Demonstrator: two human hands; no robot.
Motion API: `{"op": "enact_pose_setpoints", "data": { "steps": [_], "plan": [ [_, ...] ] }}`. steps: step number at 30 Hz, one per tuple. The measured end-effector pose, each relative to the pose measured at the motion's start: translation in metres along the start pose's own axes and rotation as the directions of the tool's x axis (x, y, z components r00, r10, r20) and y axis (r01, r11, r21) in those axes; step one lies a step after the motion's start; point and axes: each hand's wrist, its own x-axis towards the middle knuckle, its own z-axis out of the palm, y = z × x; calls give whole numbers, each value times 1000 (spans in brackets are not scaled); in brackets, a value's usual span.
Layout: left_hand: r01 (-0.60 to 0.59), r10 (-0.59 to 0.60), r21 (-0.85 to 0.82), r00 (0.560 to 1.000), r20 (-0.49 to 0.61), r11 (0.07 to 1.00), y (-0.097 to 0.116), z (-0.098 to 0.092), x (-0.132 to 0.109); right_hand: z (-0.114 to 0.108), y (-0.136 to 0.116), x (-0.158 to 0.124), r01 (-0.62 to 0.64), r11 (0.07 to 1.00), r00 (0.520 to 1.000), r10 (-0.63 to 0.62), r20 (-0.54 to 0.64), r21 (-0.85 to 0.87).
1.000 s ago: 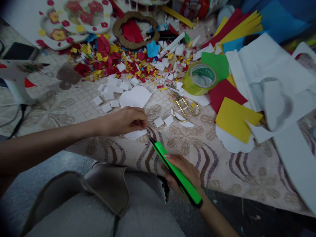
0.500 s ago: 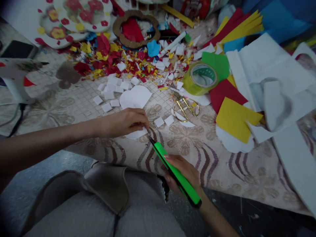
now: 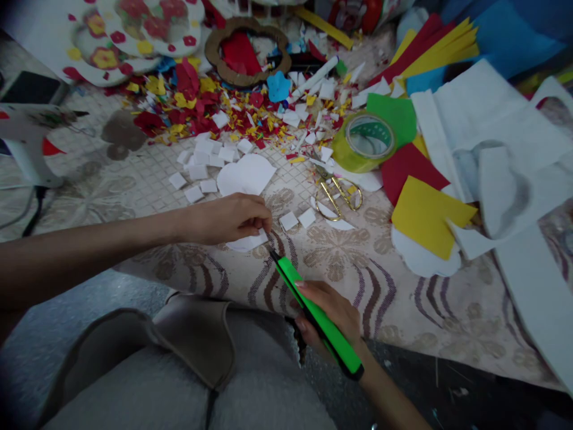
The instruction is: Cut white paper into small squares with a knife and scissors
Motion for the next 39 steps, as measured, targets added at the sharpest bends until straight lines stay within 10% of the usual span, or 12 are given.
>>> {"op": "enact_pose_setpoints", "data": {
  "steps": [39],
  "plan": [
    [80, -97, 97, 978, 182, 992, 5, -14, 17, 41, -24, 29, 160, 938, 984, -126, 128, -308]
  ]
}}
